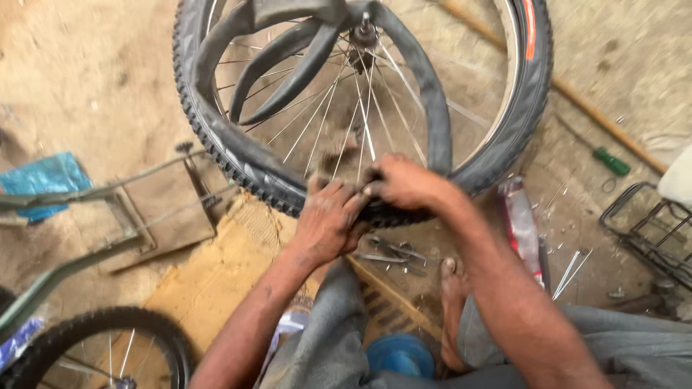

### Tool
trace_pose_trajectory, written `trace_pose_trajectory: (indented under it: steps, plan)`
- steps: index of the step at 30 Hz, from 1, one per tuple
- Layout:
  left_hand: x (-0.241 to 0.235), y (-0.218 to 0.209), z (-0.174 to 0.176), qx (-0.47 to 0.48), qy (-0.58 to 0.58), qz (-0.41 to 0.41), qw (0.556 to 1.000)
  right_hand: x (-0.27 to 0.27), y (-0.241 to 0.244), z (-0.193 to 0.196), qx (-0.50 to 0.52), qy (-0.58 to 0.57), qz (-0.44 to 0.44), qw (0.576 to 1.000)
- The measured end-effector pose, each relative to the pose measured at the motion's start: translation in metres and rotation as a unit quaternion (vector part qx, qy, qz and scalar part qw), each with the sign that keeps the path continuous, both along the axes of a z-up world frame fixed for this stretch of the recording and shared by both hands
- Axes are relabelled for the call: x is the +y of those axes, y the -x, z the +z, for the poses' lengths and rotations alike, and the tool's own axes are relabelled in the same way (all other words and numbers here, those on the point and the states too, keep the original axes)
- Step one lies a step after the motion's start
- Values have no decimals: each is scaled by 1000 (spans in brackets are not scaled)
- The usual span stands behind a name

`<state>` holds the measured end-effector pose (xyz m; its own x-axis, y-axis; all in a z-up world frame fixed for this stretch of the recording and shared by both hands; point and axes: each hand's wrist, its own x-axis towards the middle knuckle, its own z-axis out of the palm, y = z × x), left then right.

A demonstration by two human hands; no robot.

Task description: The person repairs a bicycle wheel by first applying a strip of tape to the rim. They then place a tire onto the rim and proceed to insert an inner tube into the tire, carefully tucking it in around the circumference.

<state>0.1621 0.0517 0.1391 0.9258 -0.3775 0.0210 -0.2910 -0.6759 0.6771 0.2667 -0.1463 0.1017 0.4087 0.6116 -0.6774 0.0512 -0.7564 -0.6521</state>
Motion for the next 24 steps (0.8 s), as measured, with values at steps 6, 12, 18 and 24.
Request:
trace_pose_trajectory:
  steps: [6,12,18,24]
  plan:
    - [-34,-58,-35,16,-42,-16,999,-11,-64,-13,41,107,-31,993]
    - [-43,-17,-81,89,-96,1,991,-34,-8,-90,18,48,-67,996]
    - [-36,19,-111,109,-85,29,990,-22,31,-129,3,38,-24,999]
    - [-46,36,-127,122,-120,12,985,-25,46,-121,54,87,-58,993]
